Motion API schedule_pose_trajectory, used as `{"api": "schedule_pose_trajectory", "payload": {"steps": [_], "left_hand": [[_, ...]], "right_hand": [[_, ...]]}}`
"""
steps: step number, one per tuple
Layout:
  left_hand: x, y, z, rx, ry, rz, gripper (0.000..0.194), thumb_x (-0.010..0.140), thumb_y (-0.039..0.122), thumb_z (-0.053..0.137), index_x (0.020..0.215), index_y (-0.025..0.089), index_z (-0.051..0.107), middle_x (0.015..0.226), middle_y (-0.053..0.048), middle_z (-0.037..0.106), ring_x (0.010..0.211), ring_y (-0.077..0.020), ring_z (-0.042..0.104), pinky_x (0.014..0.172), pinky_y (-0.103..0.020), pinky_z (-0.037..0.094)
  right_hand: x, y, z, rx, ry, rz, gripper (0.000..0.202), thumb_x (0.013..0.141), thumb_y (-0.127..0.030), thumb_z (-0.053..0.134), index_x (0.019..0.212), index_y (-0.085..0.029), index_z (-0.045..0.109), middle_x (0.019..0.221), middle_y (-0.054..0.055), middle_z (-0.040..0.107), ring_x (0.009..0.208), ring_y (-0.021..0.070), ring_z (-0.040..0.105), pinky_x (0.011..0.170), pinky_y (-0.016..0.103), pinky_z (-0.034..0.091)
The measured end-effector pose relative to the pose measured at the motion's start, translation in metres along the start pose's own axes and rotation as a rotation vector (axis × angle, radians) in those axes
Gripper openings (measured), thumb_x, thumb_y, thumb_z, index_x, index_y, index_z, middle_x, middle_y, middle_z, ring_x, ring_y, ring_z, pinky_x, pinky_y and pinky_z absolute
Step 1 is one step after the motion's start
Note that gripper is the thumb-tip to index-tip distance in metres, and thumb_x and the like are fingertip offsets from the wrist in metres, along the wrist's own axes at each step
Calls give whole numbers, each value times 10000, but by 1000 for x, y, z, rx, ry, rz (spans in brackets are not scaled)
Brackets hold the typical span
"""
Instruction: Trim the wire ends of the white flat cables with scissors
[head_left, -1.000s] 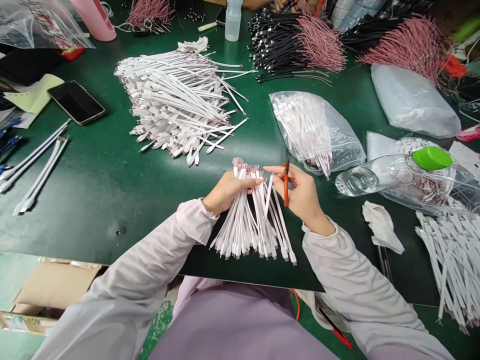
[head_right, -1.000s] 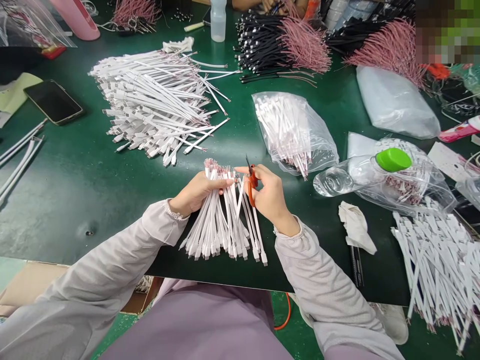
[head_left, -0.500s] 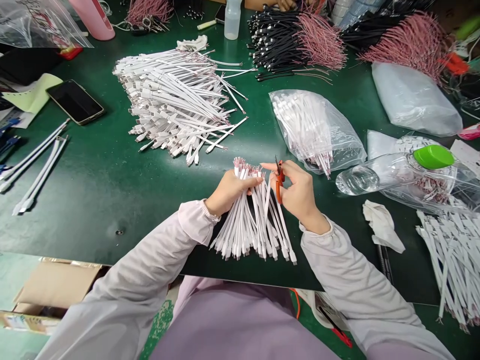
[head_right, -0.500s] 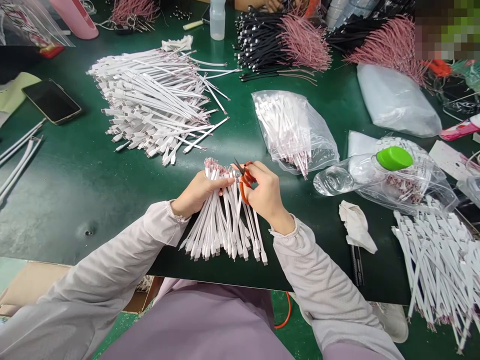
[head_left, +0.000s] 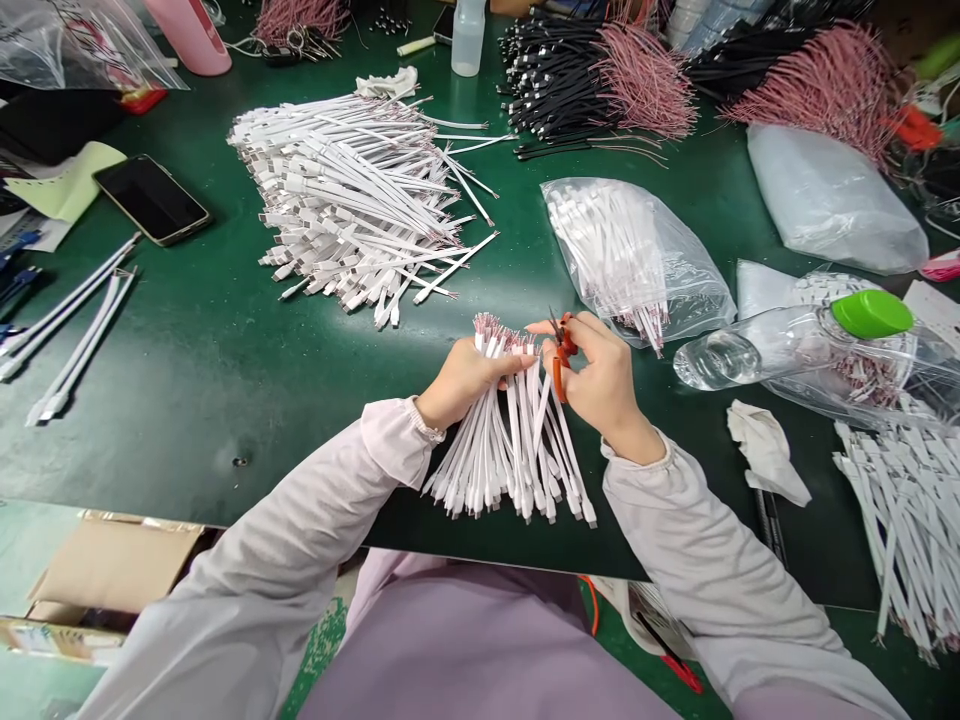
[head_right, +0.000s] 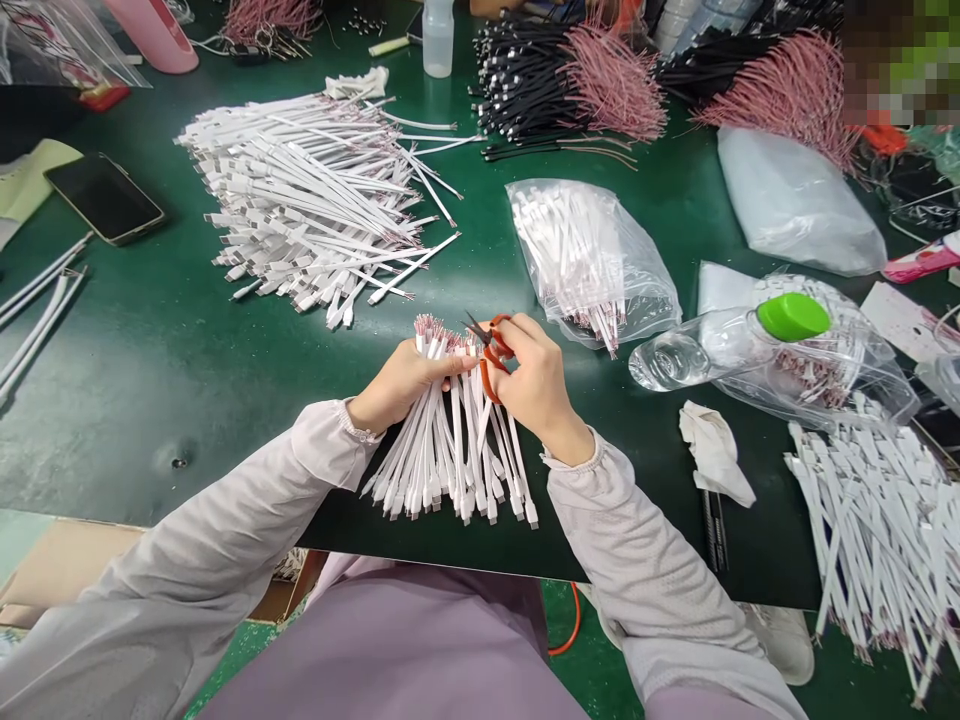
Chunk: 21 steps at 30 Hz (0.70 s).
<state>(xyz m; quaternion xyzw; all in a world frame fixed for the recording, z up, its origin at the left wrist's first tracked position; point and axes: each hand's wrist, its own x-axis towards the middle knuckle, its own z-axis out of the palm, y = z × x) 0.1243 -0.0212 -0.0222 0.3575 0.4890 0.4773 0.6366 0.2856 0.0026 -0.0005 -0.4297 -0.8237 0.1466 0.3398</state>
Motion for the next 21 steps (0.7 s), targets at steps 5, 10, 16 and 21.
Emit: {"api": "schedule_pose_trajectory", "payload": {"steps": [5,10,16,21], "left_hand": [[0,1,2,-12,3,15,350,532,241,882,583,148,548,553,47,515,480,-65,436,447,-215,356],[2,1,1,1,-45,18,194,675,246,791,686,118,646,643,-1,611,538,-83,512,504,-220,419],[4,0,-2,-28,-83,3,166,712,239,762,706,118,649,648,-8,626,557,-89,526,546,-233,427],[2,2,-5,-60,-146,-48,138,684,169,761,774,107,677,683,-4,632,632,-97,564,657,-250,451]], "right_hand": [[2,3,3,14,14,82,85,840,-209,580,829,-195,663,721,18,513,627,167,483,645,305,430],[-2,5,1,26,24,42,215,851,-171,517,977,-185,691,737,19,492,644,175,490,661,317,439],[-5,4,2,96,19,38,185,864,-195,521,885,-186,705,718,17,487,636,165,475,633,310,418],[-2,6,6,175,17,175,81,822,-239,637,767,-187,665,710,5,534,650,152,493,628,290,415]]}}
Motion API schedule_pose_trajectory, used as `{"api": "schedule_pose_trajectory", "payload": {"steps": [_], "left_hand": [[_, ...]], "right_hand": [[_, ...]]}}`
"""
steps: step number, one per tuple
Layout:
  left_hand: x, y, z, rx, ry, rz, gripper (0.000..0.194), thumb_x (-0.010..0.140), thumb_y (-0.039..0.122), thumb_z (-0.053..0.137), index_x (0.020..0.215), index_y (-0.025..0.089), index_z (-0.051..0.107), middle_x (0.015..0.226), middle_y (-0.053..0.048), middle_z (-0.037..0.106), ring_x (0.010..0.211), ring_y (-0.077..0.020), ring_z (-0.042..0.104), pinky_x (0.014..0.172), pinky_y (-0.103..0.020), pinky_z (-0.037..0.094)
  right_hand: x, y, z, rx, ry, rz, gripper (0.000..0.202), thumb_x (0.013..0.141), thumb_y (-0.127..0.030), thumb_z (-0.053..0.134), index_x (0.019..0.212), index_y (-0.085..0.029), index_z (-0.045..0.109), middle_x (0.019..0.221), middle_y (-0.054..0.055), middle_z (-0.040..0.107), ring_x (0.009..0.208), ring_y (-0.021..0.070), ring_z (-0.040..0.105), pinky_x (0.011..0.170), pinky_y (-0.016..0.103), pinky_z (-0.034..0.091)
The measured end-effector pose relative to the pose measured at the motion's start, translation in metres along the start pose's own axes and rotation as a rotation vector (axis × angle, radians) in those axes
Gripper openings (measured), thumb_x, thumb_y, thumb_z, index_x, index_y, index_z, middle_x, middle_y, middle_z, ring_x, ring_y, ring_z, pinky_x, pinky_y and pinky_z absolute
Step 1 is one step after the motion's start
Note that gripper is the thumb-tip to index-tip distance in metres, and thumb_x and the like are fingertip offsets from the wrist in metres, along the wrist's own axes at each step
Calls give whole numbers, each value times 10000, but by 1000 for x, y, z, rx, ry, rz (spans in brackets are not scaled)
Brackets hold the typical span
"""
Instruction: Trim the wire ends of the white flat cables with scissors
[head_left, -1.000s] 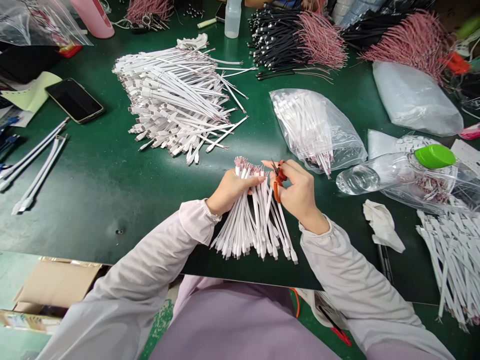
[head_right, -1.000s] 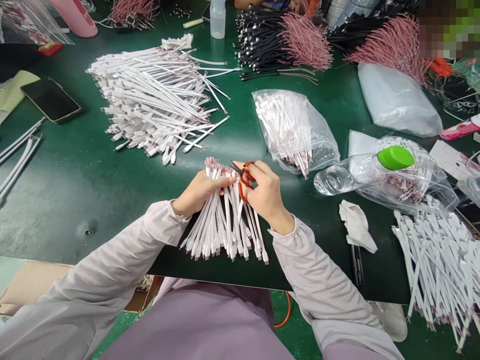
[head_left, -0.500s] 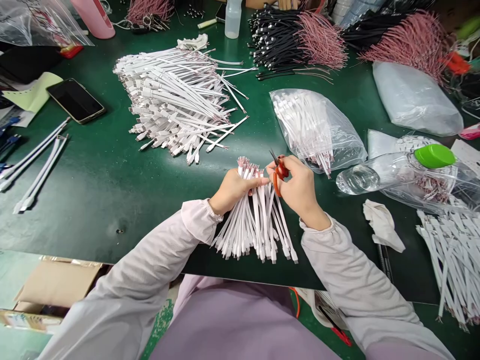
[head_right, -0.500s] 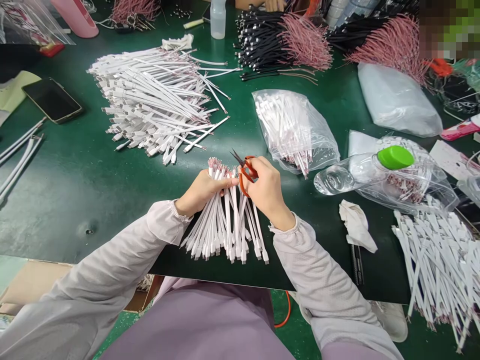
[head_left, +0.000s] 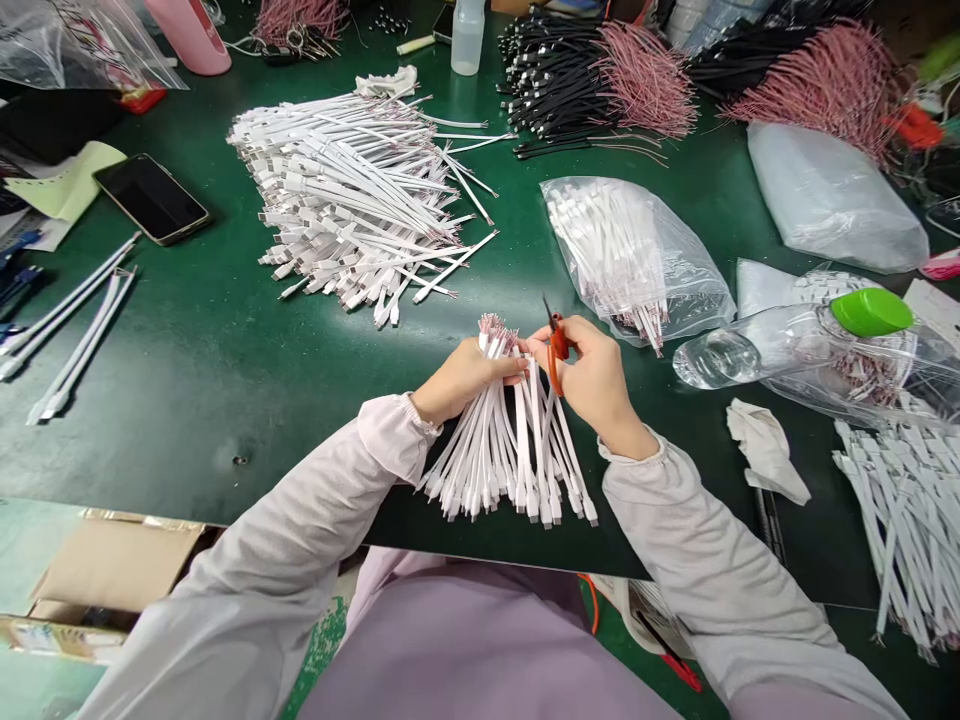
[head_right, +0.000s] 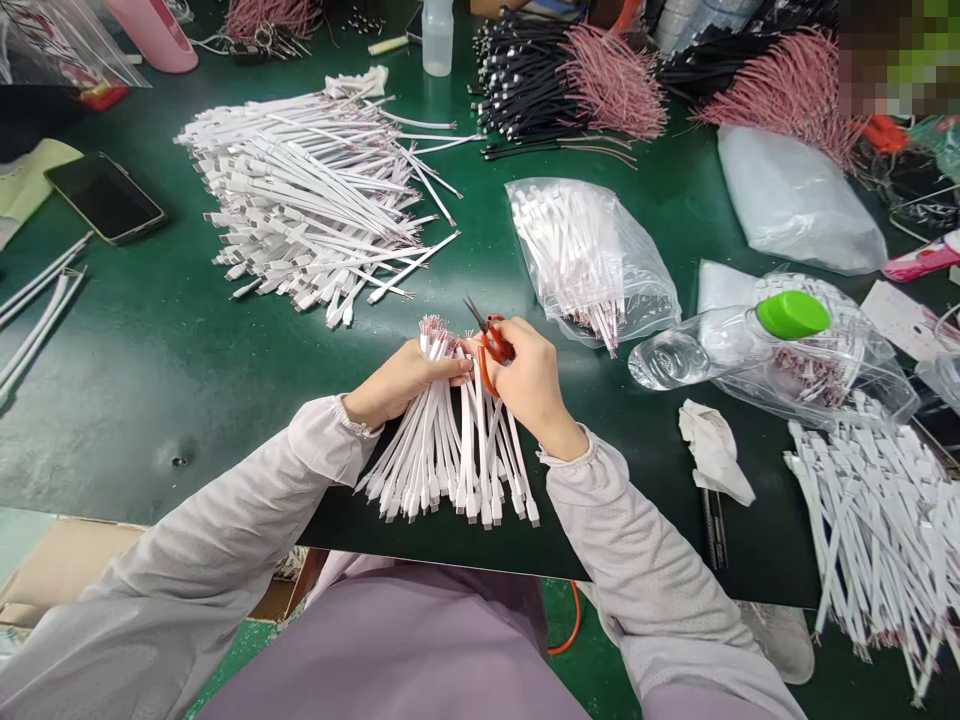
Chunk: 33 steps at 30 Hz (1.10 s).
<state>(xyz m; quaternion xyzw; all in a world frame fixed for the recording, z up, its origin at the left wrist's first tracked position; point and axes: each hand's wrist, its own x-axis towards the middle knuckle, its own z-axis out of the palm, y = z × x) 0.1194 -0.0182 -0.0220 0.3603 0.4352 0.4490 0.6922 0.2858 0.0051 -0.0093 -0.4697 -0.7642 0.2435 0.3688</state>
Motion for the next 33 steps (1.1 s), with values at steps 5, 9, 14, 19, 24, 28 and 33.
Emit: {"api": "schedule_pose_trajectory", "payload": {"steps": [5,9,14,19,24,28,33], "left_hand": [[2,-1,-2,11,20,-1,263,603,237,846,648,116,618,620,14,579,564,-82,503,585,-251,404],[5,-4,0,24,56,20,300,557,231,865,656,125,602,639,21,569,553,-80,492,535,-244,394],[5,-8,3,54,78,52,230,599,205,820,698,114,633,665,10,604,581,-86,520,569,-239,431],[3,-8,2,90,42,102,154,654,180,772,684,110,639,668,10,612,638,-90,543,671,-245,443],[5,-8,2,104,95,54,151,659,169,765,670,116,624,656,7,596,592,-93,536,547,-222,438],[4,-6,4,174,119,61,114,687,159,748,703,118,643,671,2,618,577,-97,551,529,-219,459],[0,0,4,231,77,13,99,728,79,696,656,111,636,647,-18,661,629,-113,620,687,-251,510]], "right_hand": [[-1,4,-1,19,10,-24,151,856,-206,575,919,-196,712,736,1,538,651,146,488,662,299,428],[-1,1,0,75,-67,-77,233,855,-190,556,1013,-210,727,718,-9,472,672,153,490,666,297,438],[3,-1,5,76,-61,-29,156,809,-231,635,923,-182,730,722,-7,497,650,140,482,640,285,432],[4,4,5,103,-68,119,123,770,-273,674,822,-164,697,743,15,595,659,148,523,665,304,432],[2,5,4,126,-73,151,135,792,-302,633,770,-171,663,758,29,631,693,160,548,707,323,438],[1,3,6,132,-91,196,170,739,-334,684,762,-170,648,765,38,640,676,164,544,668,321,435],[1,7,6,129,-96,237,118,737,-287,650,765,-173,641,770,36,651,682,167,557,674,325,437]]}}
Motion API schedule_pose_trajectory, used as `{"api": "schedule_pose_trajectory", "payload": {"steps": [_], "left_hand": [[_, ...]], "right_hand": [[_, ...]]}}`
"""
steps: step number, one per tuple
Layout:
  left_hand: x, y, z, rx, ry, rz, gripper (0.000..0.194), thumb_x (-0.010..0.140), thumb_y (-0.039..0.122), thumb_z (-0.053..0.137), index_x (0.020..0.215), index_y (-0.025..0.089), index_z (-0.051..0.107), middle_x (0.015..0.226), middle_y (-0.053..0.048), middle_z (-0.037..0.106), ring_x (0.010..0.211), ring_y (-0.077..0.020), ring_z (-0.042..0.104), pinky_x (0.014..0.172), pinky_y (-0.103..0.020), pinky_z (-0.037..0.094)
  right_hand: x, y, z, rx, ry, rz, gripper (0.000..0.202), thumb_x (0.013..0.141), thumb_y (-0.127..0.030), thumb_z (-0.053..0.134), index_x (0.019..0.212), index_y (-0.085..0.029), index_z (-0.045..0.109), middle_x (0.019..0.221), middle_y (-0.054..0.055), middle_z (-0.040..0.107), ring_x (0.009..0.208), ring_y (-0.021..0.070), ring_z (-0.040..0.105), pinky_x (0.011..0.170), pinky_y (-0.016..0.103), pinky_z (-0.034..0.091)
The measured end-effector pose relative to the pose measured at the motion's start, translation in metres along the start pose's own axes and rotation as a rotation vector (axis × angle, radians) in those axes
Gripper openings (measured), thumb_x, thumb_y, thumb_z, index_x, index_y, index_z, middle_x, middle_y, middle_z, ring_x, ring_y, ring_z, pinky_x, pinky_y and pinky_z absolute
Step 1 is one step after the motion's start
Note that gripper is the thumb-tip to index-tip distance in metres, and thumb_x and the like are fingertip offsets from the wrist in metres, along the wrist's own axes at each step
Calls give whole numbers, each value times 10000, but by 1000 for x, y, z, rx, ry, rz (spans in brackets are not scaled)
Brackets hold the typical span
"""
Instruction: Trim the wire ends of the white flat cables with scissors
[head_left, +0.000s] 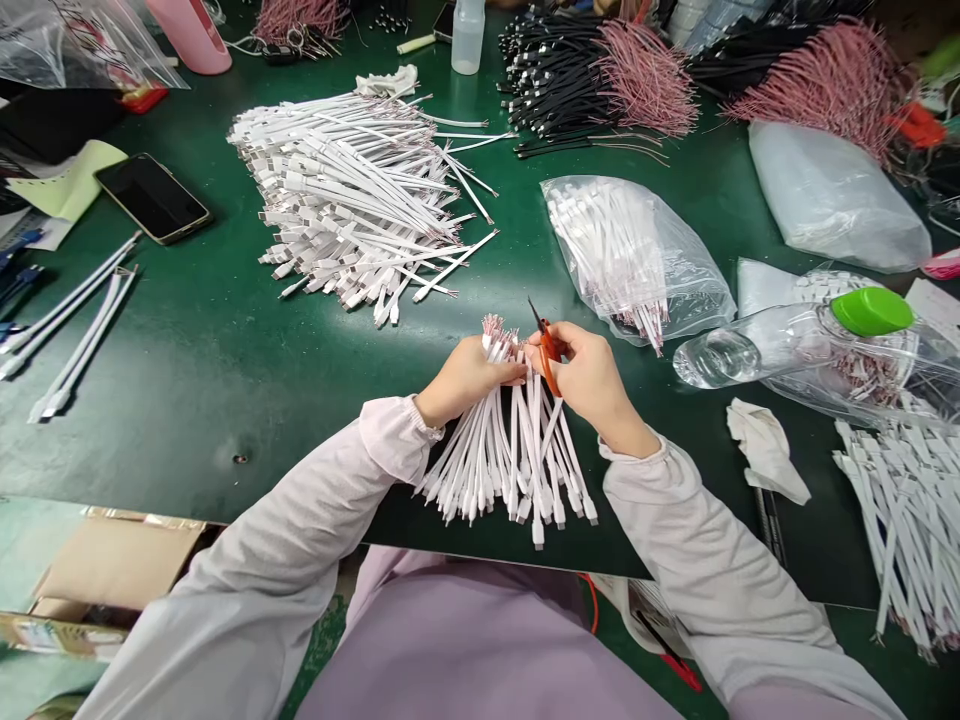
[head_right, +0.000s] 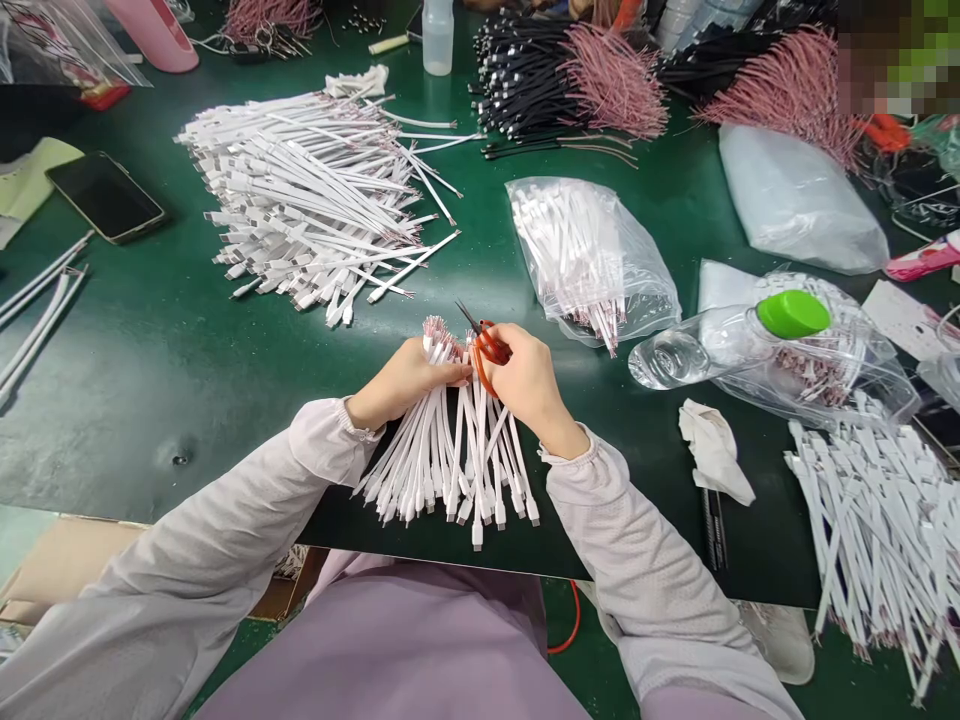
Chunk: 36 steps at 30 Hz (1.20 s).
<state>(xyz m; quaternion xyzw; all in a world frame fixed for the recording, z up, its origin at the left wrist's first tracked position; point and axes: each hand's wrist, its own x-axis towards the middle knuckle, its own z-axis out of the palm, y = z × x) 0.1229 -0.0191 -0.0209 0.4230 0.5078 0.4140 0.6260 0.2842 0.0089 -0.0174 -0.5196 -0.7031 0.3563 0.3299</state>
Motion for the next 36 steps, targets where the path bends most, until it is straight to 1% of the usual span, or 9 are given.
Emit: {"api": "schedule_pose_trajectory", "payload": {"steps": [4,7,10,15,20,23,26,31,36], "left_hand": [[-1,1,-1,-195,-59,-46,67,750,124,712,723,101,656,715,-34,679,690,-125,641,740,-282,529],[0,0,-2,-272,-81,-26,164,703,187,785,702,101,644,695,-6,644,667,-100,599,749,-279,522],[1,-1,-1,-280,-70,-1,197,675,207,808,709,99,646,678,6,627,632,-85,566,705,-263,510],[3,-2,2,-210,-20,7,127,683,147,770,737,106,662,657,3,641,587,-84,572,624,-233,494],[2,-2,4,-213,-8,-14,96,708,124,741,699,118,645,693,-37,691,693,-151,677,690,-264,531],[1,-2,3,-280,0,-8,95,715,132,749,723,105,658,745,-54,708,784,-170,697,786,-294,543],[1,-3,1,-357,7,-2,131,730,176,762,766,95,666,755,-45,703,777,-155,686,845,-322,538],[0,0,1,-360,7,-2,178,756,222,759,836,84,682,707,-17,663,712,-132,655,767,-296,535],[-4,4,2,-319,22,22,197,787,236,737,903,82,696,692,-9,647,658,-127,639,676,-271,523]], "right_hand": [[1,2,-1,128,-26,36,139,758,-313,661,766,-175,643,717,8,612,657,141,524,648,297,423],[2,1,-1,268,-53,57,163,761,-333,682,762,-175,640,713,-5,591,645,121,511,634,274,427],[3,0,0,343,-81,64,170,752,-333,698,775,-179,628,721,-13,590,647,116,525,641,268,438],[5,-2,3,320,-92,23,144,784,-330,666,780,-191,629,726,-11,597,675,129,541,646,272,443],[7,-1,-3,180,-31,-15,138,806,-308,632,732,-193,613,667,-16,547,615,124,485,589,267,402],[7,3,-16,38,-39,-69,143,846,-329,597,827,-196,644,749,4,588,665,141,521,649,284,423],[5,5,-33,-188,-83,-138,209,821,-381,646,923,-198,656,833,32,603,738,177,561,698,310,434],[5,6,-55,-536,-196,-266,102,816,-302,627,836,-204,644,769,29,561,639,167,523,614,297,382],[11,6,-69,-681,-301,-317,87,795,-246,612,713,-216,615,682,17,556,579,160,485,552,291,314]]}}
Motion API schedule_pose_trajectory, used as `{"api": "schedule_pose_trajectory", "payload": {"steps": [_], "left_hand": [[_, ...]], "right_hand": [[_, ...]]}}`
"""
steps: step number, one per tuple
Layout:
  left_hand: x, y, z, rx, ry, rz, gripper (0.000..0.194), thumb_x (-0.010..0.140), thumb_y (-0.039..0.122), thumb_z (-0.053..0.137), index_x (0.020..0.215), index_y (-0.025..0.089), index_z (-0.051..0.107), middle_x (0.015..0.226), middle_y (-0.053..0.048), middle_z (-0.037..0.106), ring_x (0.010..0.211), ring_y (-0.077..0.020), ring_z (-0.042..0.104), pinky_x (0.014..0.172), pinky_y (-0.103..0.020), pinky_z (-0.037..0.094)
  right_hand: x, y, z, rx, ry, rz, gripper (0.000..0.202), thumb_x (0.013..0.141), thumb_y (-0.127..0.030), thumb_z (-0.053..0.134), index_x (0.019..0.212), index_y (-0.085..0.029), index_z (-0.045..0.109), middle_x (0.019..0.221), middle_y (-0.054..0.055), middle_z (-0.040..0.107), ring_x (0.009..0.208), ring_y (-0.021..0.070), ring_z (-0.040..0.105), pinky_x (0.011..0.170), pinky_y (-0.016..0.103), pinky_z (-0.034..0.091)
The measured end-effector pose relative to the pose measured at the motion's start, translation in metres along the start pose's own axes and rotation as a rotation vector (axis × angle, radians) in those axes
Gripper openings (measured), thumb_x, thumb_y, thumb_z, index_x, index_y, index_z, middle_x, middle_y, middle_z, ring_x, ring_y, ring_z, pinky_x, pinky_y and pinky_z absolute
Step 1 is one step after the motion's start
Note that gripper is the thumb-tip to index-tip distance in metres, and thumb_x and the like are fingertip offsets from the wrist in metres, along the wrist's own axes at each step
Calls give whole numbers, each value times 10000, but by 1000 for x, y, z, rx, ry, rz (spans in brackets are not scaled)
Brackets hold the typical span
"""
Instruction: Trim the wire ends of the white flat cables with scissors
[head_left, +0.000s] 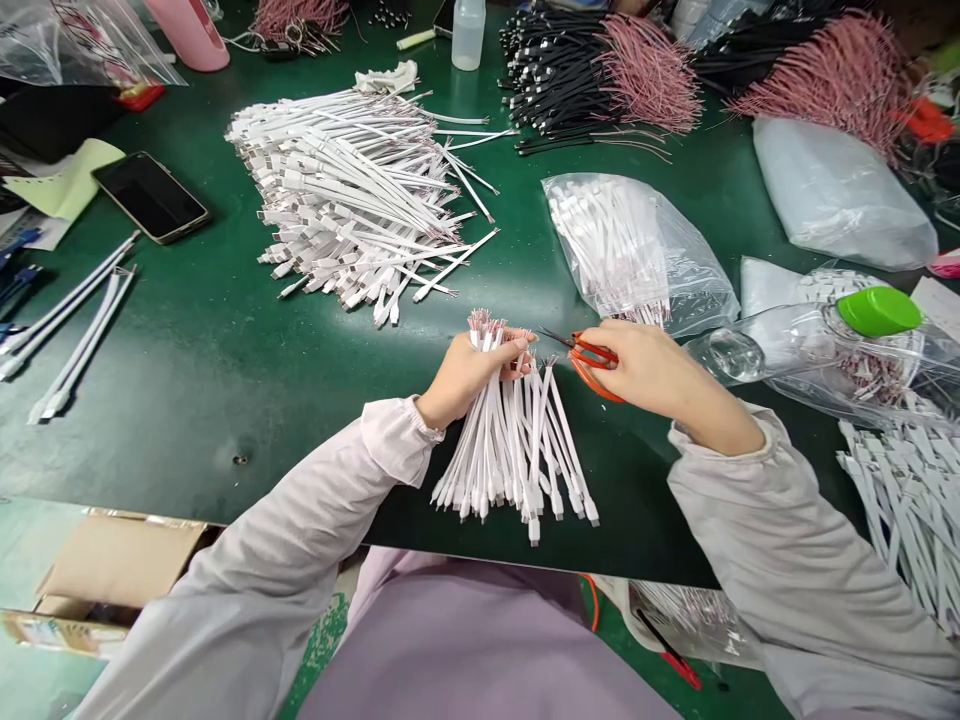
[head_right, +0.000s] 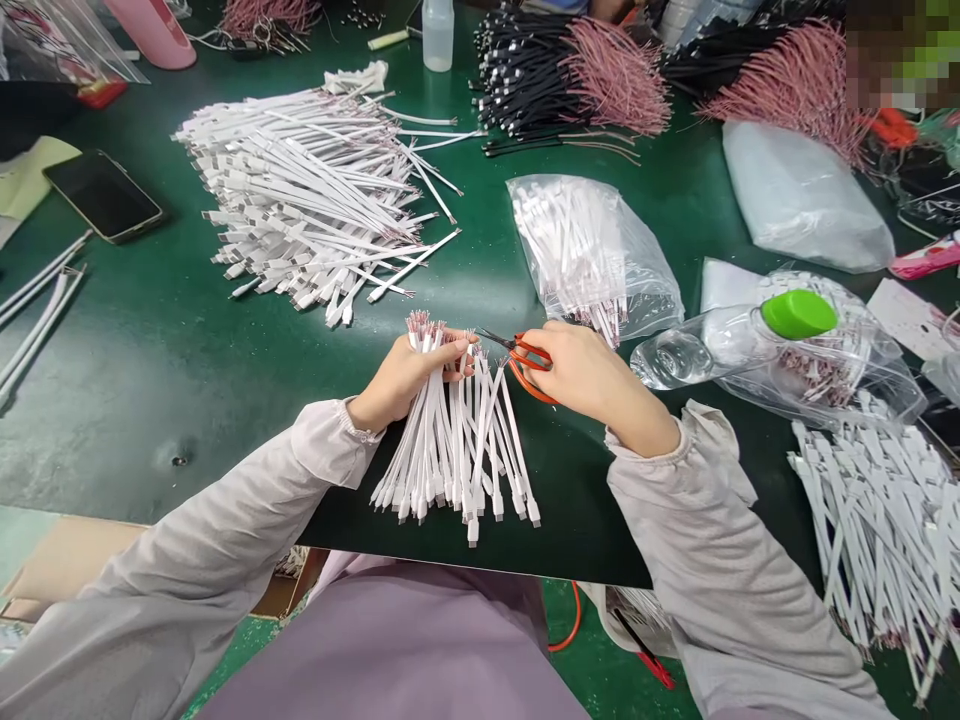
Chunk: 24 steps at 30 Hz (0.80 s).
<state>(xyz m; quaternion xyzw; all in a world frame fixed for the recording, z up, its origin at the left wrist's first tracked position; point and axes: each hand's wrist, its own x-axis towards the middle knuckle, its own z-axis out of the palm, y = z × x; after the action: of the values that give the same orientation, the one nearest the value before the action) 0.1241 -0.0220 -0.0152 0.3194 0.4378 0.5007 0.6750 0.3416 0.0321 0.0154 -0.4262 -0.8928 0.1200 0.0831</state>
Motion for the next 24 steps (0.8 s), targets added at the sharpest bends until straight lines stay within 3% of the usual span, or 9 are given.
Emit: {"api": "schedule_pose_trajectory", "payload": {"steps": [5,8,10,13,17,20,24], "left_hand": [[1,-1,-1,-2,-35,-6,211,779,211,736,951,92,716,738,-29,689,731,-151,678,769,-303,544],[3,-4,-1,-32,-54,-30,230,722,109,740,952,100,721,818,-44,726,830,-169,704,862,-314,532],[4,-6,-1,-38,-51,-38,218,702,85,739,919,97,718,808,-45,727,808,-162,699,853,-314,534],[5,-7,-1,-10,-49,-40,172,683,112,771,842,84,710,732,-31,700,700,-125,649,778,-297,539],[4,-7,-3,-11,-36,-44,153,694,180,787,739,86,675,719,-41,689,723,-130,645,765,-288,530],[4,-6,-3,-39,-25,-51,141,710,184,773,746,94,672,728,-39,694,766,-138,662,822,-303,527],[5,-7,-3,-43,1,-53,151,684,183,786,726,106,663,700,-13,671,726,-127,644,819,-313,528]], "right_hand": [[7,-7,-5,134,-12,65,185,803,-305,645,647,-210,619,633,7,565,557,147,466,547,292,318],[13,-21,4,455,85,190,239,790,-428,698,852,-198,715,671,2,589,599,146,494,575,289,370],[17,-30,13,623,156,239,341,759,-464,729,958,-187,721,642,-22,541,590,133,466,577,284,375],[21,-39,27,731,214,257,270,756,-399,727,907,-175,711,614,-40,485,579,117,439,578,277,369],[18,-40,36,700,299,261,159,796,-290,651,892,-177,708,674,-17,512,610,127,460,603,283,390],[11,-41,37,570,344,152,256,831,-227,583,1047,-205,718,726,-8,480,664,146,474,654,297,421],[6,-44,38,431,380,26,259,836,-177,530,989,-215,735,729,5,460,668,163,487,640,301,432]]}}
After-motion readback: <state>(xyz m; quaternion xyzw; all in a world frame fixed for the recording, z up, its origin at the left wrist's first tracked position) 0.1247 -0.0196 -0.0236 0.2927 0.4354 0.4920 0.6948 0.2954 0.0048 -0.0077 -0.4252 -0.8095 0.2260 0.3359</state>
